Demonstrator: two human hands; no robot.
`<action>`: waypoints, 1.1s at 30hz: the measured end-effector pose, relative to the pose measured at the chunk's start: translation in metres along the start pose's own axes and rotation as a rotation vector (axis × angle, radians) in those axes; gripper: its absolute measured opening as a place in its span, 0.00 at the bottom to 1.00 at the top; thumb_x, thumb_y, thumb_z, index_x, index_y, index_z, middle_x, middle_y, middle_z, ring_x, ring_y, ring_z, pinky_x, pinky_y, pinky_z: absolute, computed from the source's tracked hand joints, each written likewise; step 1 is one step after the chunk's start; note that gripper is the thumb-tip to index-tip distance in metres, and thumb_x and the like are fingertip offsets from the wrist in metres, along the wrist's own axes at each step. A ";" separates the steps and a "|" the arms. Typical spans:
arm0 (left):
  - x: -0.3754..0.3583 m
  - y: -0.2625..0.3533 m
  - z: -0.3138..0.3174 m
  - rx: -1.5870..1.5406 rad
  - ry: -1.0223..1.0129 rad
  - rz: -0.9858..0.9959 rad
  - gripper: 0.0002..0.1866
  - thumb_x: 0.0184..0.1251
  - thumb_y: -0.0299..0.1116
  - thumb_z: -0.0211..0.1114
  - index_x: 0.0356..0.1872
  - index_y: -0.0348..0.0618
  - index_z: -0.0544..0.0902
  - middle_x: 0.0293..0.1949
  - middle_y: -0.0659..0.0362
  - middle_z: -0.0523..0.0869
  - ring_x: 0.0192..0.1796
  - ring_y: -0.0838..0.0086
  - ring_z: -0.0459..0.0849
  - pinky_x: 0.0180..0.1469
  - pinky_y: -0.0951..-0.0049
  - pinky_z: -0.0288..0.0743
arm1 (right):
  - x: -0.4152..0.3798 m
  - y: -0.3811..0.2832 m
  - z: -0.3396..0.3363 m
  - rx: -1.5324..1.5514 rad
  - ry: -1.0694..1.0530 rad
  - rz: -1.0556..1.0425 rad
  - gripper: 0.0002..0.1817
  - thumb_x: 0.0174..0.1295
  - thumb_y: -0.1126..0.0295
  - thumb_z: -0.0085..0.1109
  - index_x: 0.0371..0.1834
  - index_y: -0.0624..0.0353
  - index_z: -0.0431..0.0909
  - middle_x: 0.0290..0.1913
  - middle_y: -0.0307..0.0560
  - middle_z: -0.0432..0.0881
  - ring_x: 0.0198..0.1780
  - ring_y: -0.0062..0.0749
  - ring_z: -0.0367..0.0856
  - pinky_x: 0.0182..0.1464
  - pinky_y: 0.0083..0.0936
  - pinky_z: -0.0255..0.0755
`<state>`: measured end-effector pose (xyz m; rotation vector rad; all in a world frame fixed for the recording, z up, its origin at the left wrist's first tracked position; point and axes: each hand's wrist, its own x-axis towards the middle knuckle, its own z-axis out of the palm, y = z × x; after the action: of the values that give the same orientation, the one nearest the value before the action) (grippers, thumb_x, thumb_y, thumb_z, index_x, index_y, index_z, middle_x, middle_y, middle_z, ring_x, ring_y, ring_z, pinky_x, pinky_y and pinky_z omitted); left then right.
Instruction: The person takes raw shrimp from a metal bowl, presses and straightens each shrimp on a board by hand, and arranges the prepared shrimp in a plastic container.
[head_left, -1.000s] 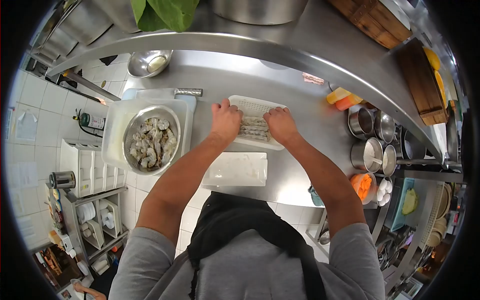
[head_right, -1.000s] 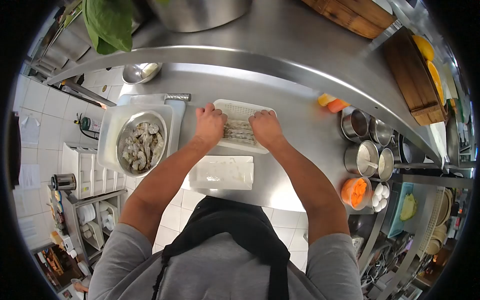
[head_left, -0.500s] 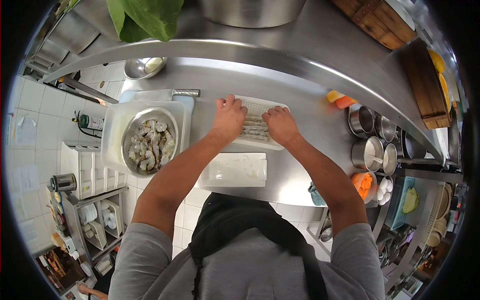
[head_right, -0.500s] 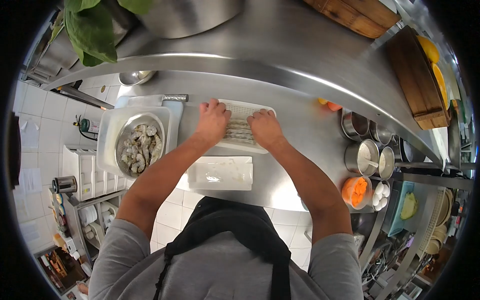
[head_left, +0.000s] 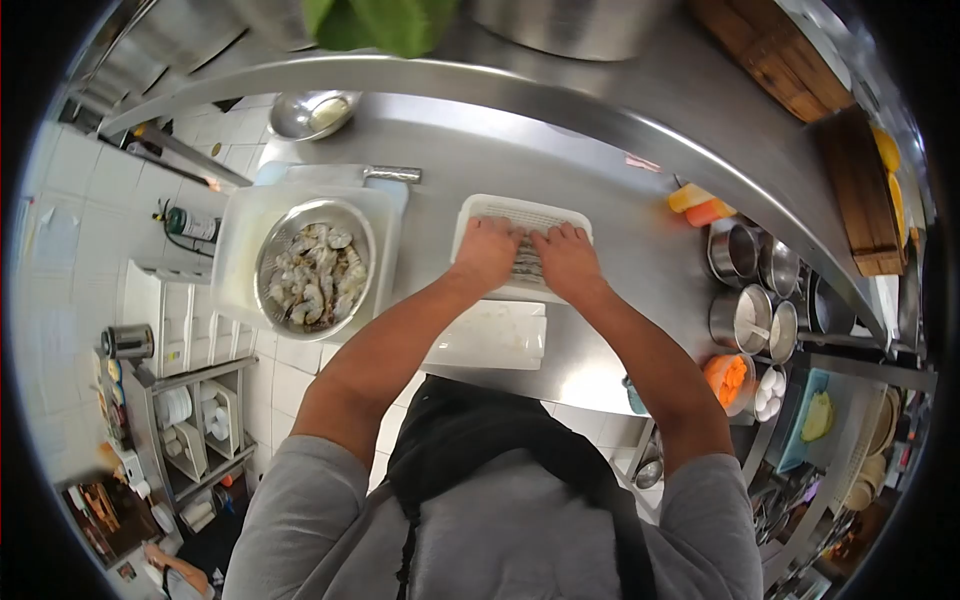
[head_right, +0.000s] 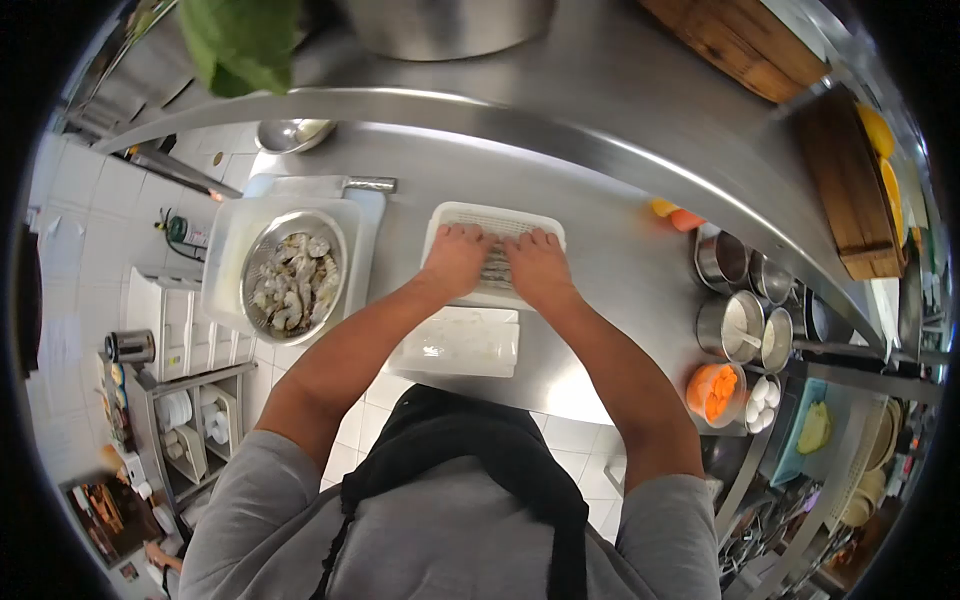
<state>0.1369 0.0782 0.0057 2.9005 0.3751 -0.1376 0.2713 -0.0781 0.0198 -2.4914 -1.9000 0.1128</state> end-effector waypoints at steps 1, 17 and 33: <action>-0.003 -0.001 0.002 -0.009 0.015 -0.008 0.27 0.71 0.30 0.68 0.71 0.56 0.87 0.59 0.55 0.88 0.66 0.55 0.85 0.70 0.48 0.70 | 0.000 -0.001 0.001 0.007 0.001 -0.019 0.25 0.68 0.72 0.62 0.70 0.54 0.84 0.54 0.51 0.88 0.65 0.50 0.83 0.70 0.48 0.74; -0.087 -0.057 -0.074 -0.311 0.525 -0.123 0.21 0.63 0.29 0.72 0.58 0.42 0.92 0.60 0.49 0.93 0.64 0.49 0.88 0.71 0.47 0.79 | -0.027 -0.015 -0.064 0.374 0.141 0.100 0.19 0.70 0.76 0.64 0.63 0.56 0.88 0.57 0.55 0.90 0.64 0.54 0.85 0.71 0.51 0.77; -0.200 -0.184 -0.088 -0.071 0.244 -0.818 0.21 0.61 0.50 0.81 0.43 0.42 0.96 0.50 0.53 0.95 0.59 0.57 0.89 0.65 0.53 0.82 | -0.107 -0.051 -0.095 0.906 0.109 0.307 0.14 0.76 0.73 0.68 0.61 0.61 0.90 0.53 0.49 0.94 0.50 0.32 0.91 0.55 0.31 0.85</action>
<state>-0.0981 0.2229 0.0790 2.5093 1.5417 0.1062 0.1995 -0.1639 0.1230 -2.0322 -1.0335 0.6517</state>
